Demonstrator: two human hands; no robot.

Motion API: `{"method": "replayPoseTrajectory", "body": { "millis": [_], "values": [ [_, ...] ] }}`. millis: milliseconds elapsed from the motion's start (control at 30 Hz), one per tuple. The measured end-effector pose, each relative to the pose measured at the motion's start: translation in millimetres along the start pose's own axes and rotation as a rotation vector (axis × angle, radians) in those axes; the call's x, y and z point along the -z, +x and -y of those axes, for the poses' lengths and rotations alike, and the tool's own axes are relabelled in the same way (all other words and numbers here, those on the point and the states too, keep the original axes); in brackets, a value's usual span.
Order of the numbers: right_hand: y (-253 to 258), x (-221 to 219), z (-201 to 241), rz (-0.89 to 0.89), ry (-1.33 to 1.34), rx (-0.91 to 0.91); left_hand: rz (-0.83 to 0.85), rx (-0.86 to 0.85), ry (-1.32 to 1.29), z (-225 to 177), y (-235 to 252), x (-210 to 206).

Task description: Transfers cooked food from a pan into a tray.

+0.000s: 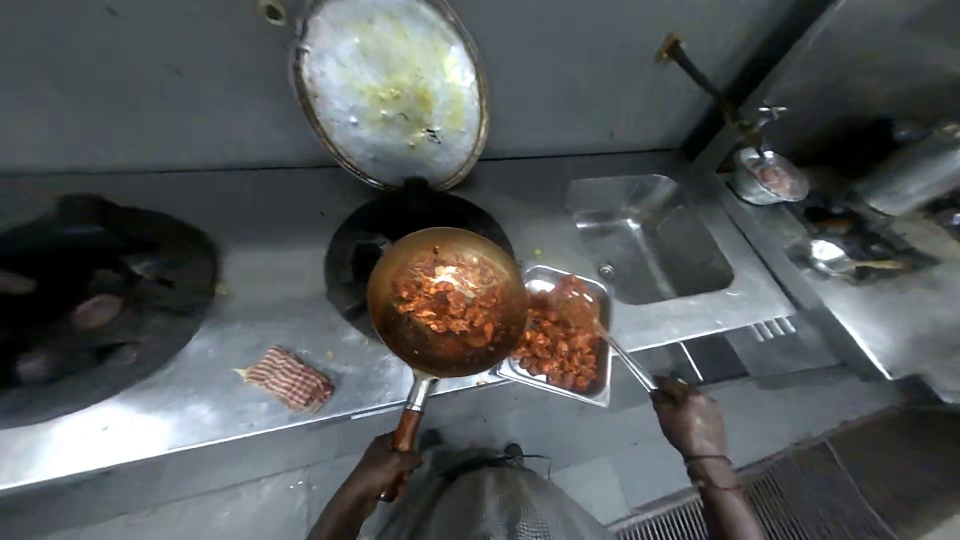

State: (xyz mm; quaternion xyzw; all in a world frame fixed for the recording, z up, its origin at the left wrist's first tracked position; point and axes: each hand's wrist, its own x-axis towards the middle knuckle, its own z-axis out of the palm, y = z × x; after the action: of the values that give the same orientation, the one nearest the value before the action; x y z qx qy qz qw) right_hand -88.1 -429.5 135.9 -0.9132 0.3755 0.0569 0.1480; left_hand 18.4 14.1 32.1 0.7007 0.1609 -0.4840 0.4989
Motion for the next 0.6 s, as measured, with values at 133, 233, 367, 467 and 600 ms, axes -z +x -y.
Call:
{"method": "replayPoseTrajectory", "body": {
  "millis": [133, 233, 367, 467, 600],
  "values": [
    [22.1, -2.5, 40.3, 0.139, 0.023, 0.091, -0.012, -0.001, 0.006, 4.2, 3.4, -5.6],
    [33.1, 0.5, 81.1, 0.261, -0.164, 0.145, -0.014, -0.031, -0.007, 13.3, 10.0, -7.6],
    [44.6, -2.9, 100.7, 0.383, -0.195, 0.208, -0.002, -0.067, -0.020, 19.5, 16.2, -5.3],
    [40.2, -21.3, 103.2, 0.561, -0.083, 0.207, -0.009, -0.079, 0.031, 24.6, 21.8, -3.1],
    [11.6, -70.0, 108.9, 0.742, 0.093, 0.064, -0.005, -0.084, 0.059, 23.7, 19.9, -1.5]
  ]
}}
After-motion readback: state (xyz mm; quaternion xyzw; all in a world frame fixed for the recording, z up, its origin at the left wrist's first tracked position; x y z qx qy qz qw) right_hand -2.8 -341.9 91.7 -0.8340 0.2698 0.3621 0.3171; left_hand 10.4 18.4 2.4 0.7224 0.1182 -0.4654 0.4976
